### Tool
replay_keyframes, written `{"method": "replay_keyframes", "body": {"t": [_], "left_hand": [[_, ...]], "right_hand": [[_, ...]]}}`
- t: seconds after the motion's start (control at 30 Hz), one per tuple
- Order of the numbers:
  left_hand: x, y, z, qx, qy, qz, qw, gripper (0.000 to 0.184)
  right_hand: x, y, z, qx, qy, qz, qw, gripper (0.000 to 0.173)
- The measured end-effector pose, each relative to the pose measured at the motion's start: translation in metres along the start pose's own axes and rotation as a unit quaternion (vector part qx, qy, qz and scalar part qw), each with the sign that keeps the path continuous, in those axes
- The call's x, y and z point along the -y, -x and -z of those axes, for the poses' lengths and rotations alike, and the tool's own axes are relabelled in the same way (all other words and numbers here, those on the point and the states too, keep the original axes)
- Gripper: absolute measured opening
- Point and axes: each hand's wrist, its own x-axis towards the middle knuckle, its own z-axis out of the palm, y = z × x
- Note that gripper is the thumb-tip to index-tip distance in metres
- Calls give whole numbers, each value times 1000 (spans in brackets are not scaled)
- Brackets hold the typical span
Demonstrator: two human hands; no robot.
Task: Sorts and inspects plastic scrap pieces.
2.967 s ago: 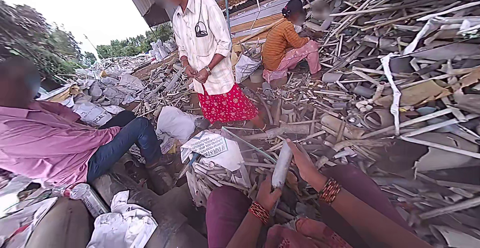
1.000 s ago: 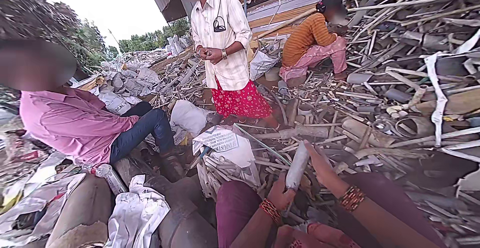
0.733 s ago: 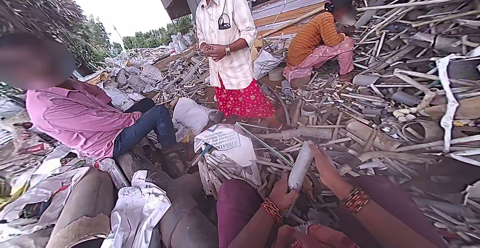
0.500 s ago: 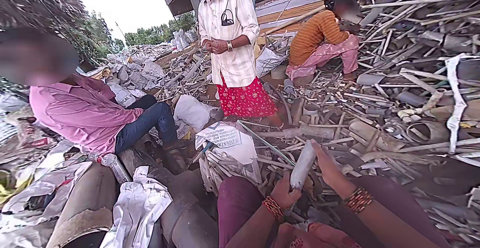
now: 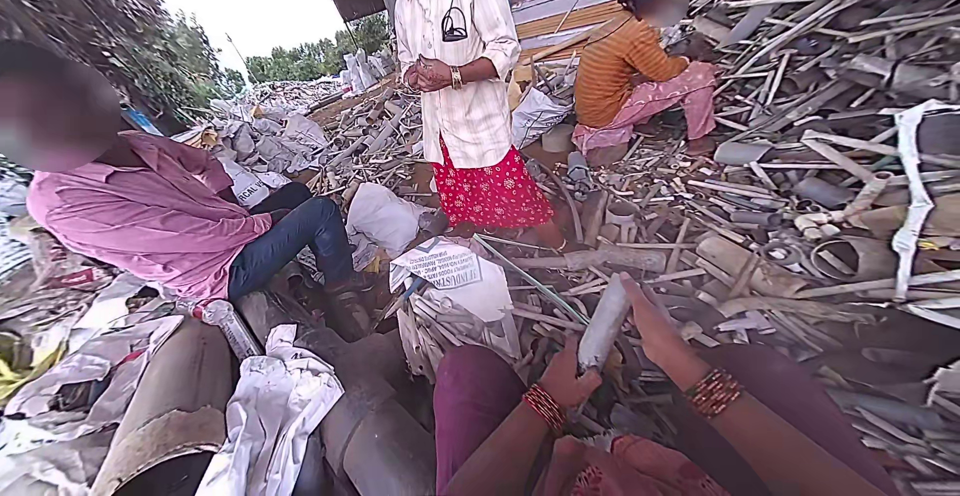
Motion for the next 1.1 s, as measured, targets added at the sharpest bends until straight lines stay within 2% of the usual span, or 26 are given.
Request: {"method": "replay_keyframes", "body": {"t": [0.13,0.4,0.73,1.1], "left_hand": [[8,0,1,-1,19,-31,999,81],[4,1,3,4,33,-31,999,83],[-4,3,1,3,-10,-10,1000,71],[-2,-1,-1,2,-20,3,1000,66]], "right_hand": [[2,3,1,11,0,-8,1000,59],[1,2,0,5,7,-1,1000,55],[2,0,1,-3,10,-1,1000,55],[0,-2,1,-2,15,-11,1000,58]]}}
